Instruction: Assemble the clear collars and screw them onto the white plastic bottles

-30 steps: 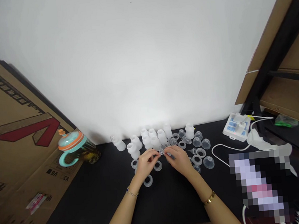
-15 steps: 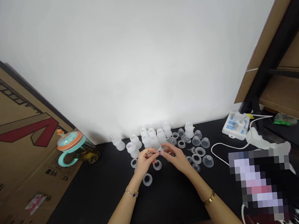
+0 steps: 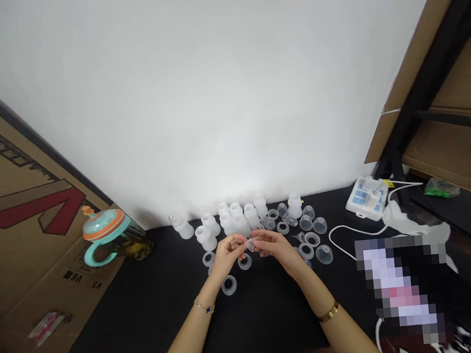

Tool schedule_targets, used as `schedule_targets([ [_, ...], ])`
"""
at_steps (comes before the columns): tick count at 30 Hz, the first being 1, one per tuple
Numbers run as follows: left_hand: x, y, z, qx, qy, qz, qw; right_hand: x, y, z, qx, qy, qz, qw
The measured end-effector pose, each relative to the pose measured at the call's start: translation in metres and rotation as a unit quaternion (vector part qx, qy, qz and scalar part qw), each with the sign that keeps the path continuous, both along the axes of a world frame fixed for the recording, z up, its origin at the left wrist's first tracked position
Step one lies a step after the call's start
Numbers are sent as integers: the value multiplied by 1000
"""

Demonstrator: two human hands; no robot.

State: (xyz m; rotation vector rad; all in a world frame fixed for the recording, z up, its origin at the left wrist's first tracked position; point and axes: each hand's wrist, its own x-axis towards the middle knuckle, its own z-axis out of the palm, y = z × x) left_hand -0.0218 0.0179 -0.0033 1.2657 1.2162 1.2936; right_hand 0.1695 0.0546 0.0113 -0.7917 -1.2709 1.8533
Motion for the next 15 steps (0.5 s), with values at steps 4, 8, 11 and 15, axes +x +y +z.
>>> schedule_targets([
  [4,-4,0,4,0,27,4,1000,0,0,2,38,-22,-18,999],
  [8,-20,-6,10,-7,134,-70,988,0,1,4,47,-23,-76,996],
  [11,-34,-11,12,-19,251,-137,958,1,3,3,42,-19,-100,994],
  [15,-38,-14,11,-4,375,-135,917,1,5,-1,32,-13,-116,993],
])
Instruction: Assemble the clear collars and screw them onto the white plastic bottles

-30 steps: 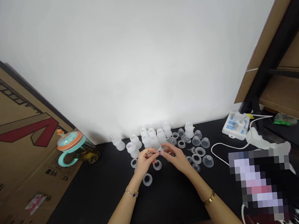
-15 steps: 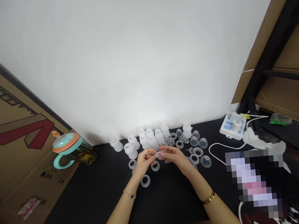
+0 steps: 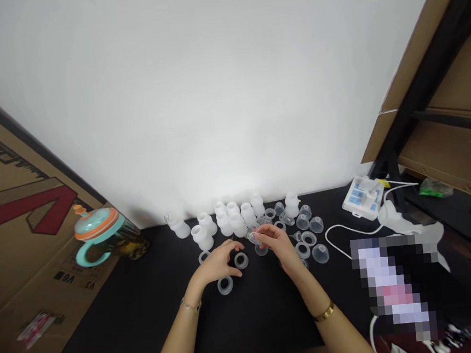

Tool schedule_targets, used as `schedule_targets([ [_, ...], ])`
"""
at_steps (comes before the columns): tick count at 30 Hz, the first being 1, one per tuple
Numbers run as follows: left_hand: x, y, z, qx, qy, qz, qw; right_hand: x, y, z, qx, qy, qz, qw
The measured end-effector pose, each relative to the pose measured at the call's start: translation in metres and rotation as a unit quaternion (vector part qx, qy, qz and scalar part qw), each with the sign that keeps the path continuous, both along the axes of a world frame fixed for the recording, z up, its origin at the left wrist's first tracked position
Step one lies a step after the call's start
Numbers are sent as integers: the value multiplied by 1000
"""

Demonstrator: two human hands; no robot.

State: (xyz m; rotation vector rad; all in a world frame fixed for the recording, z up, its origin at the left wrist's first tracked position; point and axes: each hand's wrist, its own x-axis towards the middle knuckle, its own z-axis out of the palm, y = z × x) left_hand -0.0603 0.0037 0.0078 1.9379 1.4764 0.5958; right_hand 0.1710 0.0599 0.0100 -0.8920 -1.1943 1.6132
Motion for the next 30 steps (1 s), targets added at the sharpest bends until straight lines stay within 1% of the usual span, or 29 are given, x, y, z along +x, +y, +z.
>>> schedule_targets([
  [4,8,1,-2,11,53,0,999,1,2,-3,-5,2,-7,1000],
  [9,13,1,-8,17,82,5,996,2,0,0,-6,6,-5,1000],
  [11,13,2,-10,23,78,12,997,2,-1,3,-10,8,-9,1000],
  [13,14,2,-10,27,48,15,998,2,-2,6,-16,13,-13,1000],
  [16,16,3,-5,20,-44,32,998,3,-2,8,-33,36,-19,999],
  [19,20,3,3,16,-141,70,987,3,0,7,-49,56,-27,997],
  [22,23,2,11,4,-204,105,973,3,1,6,-60,69,-29,995],
  [25,25,1,15,0,-237,120,964,3,1,5,-65,78,-28,994],
  [30,25,2,15,3,-255,130,958,3,2,4,-68,83,-29,994],
])
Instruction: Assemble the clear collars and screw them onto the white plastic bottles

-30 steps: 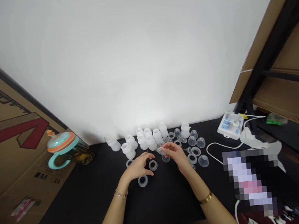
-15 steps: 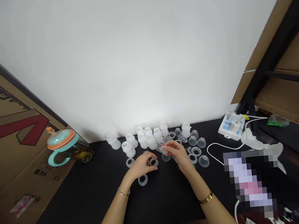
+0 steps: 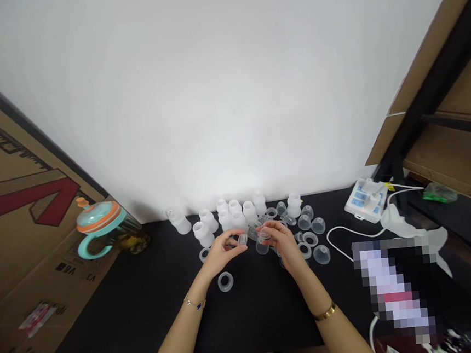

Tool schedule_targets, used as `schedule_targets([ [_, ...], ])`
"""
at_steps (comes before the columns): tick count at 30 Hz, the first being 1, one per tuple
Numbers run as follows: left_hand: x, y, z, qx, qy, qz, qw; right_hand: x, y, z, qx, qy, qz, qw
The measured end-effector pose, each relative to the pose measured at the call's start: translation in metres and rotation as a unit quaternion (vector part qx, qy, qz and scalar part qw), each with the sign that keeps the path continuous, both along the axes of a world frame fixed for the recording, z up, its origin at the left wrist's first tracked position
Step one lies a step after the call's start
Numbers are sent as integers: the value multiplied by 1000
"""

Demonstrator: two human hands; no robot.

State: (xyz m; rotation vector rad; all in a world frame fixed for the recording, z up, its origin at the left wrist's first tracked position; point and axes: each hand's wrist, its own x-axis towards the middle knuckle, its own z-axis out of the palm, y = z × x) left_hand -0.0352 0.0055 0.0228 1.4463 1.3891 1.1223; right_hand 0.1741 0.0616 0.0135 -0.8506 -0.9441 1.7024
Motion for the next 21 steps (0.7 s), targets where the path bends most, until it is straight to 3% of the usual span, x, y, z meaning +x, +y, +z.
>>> schedule_targets([
  [15,0,6,-12,22,-69,27,997,-3,-1,1,3,-5,-27,1000],
  [21,-1,10,-18,28,-116,9,993,-3,0,-2,25,-36,-58,997],
])
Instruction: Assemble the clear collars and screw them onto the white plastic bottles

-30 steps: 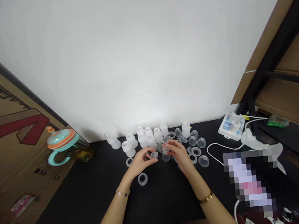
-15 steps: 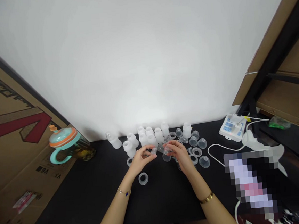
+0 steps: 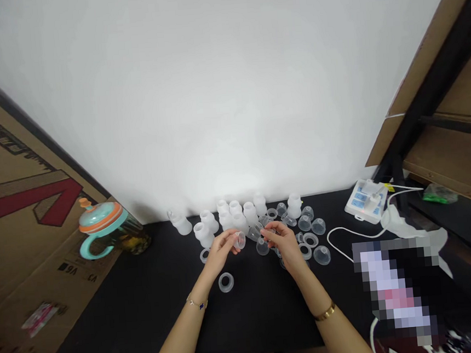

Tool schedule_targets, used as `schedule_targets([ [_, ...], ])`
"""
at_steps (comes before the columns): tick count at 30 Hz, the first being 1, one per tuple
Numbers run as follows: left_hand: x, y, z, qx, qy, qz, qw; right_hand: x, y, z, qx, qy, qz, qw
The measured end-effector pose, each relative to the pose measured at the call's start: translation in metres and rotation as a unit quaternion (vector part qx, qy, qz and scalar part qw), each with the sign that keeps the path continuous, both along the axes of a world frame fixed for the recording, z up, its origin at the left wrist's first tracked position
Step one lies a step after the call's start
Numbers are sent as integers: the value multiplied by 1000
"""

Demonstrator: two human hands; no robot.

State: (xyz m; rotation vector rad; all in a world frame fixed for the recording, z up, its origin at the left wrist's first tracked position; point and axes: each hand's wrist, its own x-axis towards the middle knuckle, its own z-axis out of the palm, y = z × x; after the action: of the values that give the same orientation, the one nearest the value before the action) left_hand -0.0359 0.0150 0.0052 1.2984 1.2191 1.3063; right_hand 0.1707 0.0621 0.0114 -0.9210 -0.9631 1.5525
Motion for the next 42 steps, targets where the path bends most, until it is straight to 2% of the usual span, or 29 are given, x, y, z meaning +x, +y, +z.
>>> schedule_targets([
  [6,0,1,-2,-8,-2,-2,1000,-1,4,-9,37,-14,0,999],
  [11,1,-2,4,6,25,23,999,-1,2,-7,56,-37,-6,998],
  [19,1,-6,9,69,93,35,993,-1,2,0,-1,47,7,999],
  [28,0,-6,4,74,137,85,984,0,2,-7,52,-16,-15,998],
  [35,1,-7,6,86,154,90,980,0,-1,-1,11,3,-4,1000],
  [42,2,-7,7,70,142,86,984,2,1,-1,-62,65,54,994],
])
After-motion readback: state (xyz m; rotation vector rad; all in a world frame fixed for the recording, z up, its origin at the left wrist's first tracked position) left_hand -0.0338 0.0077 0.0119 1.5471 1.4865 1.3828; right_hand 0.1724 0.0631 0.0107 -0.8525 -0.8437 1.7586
